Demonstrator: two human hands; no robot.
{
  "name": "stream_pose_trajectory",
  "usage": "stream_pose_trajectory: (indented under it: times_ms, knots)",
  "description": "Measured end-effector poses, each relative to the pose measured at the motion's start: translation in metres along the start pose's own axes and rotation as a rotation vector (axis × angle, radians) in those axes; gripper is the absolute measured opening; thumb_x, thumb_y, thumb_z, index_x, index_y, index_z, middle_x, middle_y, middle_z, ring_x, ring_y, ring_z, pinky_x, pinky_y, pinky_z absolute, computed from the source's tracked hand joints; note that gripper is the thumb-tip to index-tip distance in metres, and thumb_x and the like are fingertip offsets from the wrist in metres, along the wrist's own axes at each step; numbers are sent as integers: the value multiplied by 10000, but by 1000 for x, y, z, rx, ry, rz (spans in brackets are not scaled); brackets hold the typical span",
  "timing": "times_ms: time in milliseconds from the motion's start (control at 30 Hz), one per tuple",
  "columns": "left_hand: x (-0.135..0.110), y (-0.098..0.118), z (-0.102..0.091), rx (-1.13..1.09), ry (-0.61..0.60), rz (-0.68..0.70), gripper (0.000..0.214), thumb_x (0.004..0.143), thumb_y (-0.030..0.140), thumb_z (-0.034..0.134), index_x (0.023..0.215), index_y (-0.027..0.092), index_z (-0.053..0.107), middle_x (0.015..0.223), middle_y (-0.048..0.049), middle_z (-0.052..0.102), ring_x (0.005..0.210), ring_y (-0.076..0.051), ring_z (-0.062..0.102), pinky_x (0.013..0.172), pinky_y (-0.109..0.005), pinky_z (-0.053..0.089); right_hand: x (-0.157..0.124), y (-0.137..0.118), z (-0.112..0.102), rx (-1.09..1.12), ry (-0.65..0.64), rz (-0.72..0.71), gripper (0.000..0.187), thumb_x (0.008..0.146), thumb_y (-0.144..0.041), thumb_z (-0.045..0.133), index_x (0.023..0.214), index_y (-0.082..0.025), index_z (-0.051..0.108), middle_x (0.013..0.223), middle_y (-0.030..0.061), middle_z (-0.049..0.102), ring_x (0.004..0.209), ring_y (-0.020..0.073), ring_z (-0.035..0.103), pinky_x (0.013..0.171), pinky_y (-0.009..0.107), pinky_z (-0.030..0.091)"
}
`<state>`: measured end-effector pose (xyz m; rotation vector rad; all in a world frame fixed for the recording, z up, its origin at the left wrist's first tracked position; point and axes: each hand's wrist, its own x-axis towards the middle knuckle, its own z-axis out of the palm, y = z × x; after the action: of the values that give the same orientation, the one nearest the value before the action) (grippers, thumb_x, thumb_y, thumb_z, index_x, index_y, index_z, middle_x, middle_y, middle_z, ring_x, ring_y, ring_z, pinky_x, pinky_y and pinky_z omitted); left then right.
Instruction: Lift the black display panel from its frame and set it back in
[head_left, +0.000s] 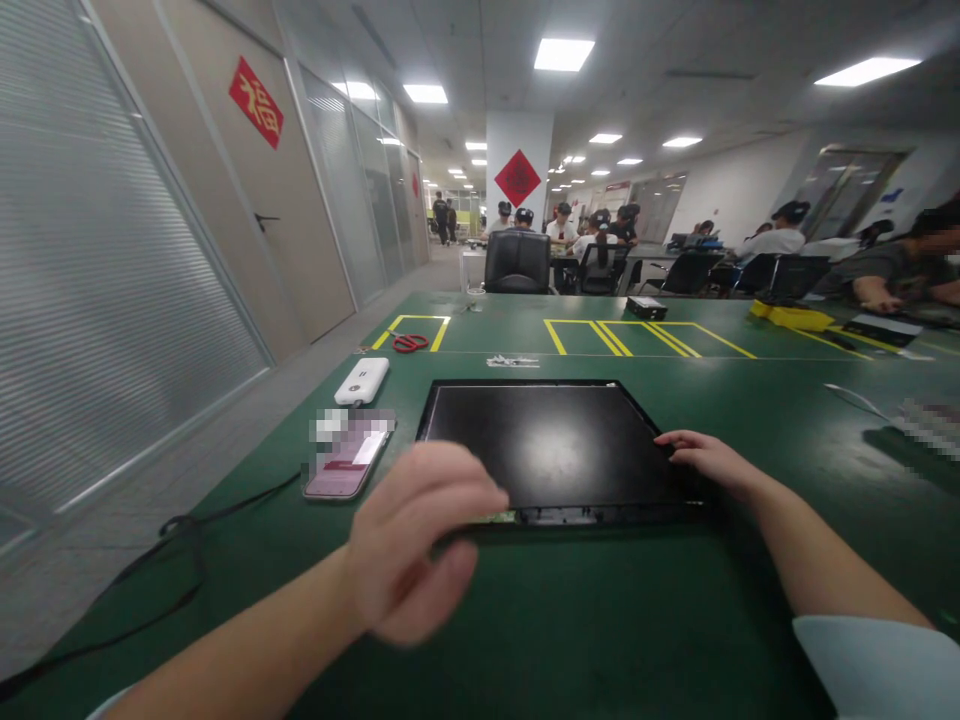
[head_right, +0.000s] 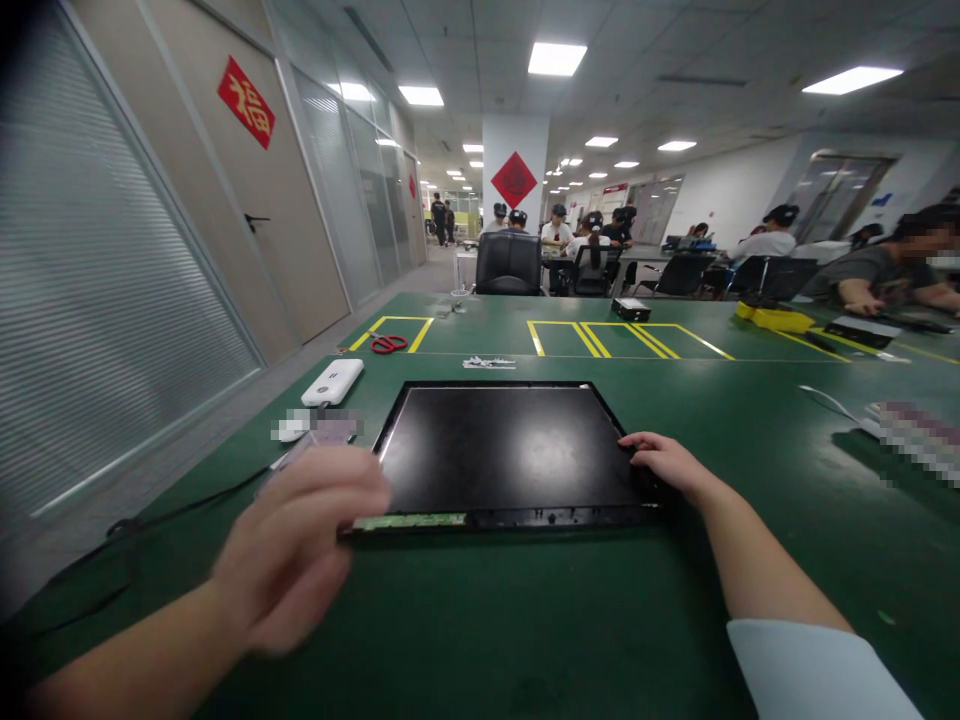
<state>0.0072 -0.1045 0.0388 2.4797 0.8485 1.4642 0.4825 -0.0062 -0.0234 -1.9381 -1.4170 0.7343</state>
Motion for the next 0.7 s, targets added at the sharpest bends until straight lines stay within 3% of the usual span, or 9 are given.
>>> stream_pose_trajectory:
  times_ms: [33, 100, 167, 267, 400, 533, 700]
  knots:
    - [20, -14, 5, 15, -35, 28, 244, 892, 307, 537, 1104, 268, 652, 1047, -73, 681, 1027, -258, 621, 901, -423, 516, 1, 1, 1, -7, 5, -10, 362, 603, -242, 591, 926, -207, 749, 748, 28, 689, 661, 182, 596, 623, 291, 456]
    - [44, -45, 14, 138, -76, -145, 239, 897, 226, 500, 1100, 210, 625, 1100, -101, 654, 1077, -255, 598, 958, -434, 479, 1, 4, 5, -46, 49, -38, 336, 618, -274, 596, 914, -214, 743, 722, 19, 678, 677, 187, 596, 644, 296, 450]
    - [43, -75, 20, 266, -147, -279, 242, 867, 210, 516, 1080, 173, 625, 1148, -133, 629, 1115, -281, 577, 992, -464, 453, 0, 8, 8, -113, 111, -51, 329, 641, -312, 597, 923, -224, 742, 703, 9, 663, 683, 192, 597, 654, 303, 443]
    - [21, -106, 23, 375, -283, -379, 322, 845, 205, 516, 1144, 139, 615, 1308, -187, 547, 1237, -330, 505, 1059, -507, 389, -2, 14, 11, -171, 156, -61, 342, 683, -367, 585, 957, -235, 741, 723, 10, 661, 704, 201, 611, 649, 308, 436]
    - [6, -118, 24, 366, -326, -571, 443, 840, 218, 514, 1263, 88, 543, 1418, -242, 466, 1359, -375, 393, 1114, -542, 308, -3, 16, 11, -187, 153, -91, 348, 688, -382, 589, 961, -231, 744, 778, 32, 683, 755, 224, 628, 654, 319, 443]
    - [9, -119, 27, 312, -327, -640, 507, 847, 221, 496, 1329, 62, 478, 1334, -235, 563, 1278, -349, 503, 1088, -497, 362, -2, 16, 10, -231, 163, -114, 373, 701, -370, 577, 1010, -240, 741, 781, 35, 676, 736, 221, 626, 652, 325, 448]
    - [10, -123, 27, 256, -303, -711, 464, 853, 198, 470, 1311, 139, 516, 1352, -182, 586, 1287, -323, 514, 1087, -492, 368, -2, 16, 10, -259, 148, -129, 389, 719, -346, 556, 1044, -229, 734, 708, 18, 632, 659, 194, 598, 606, 304, 438]
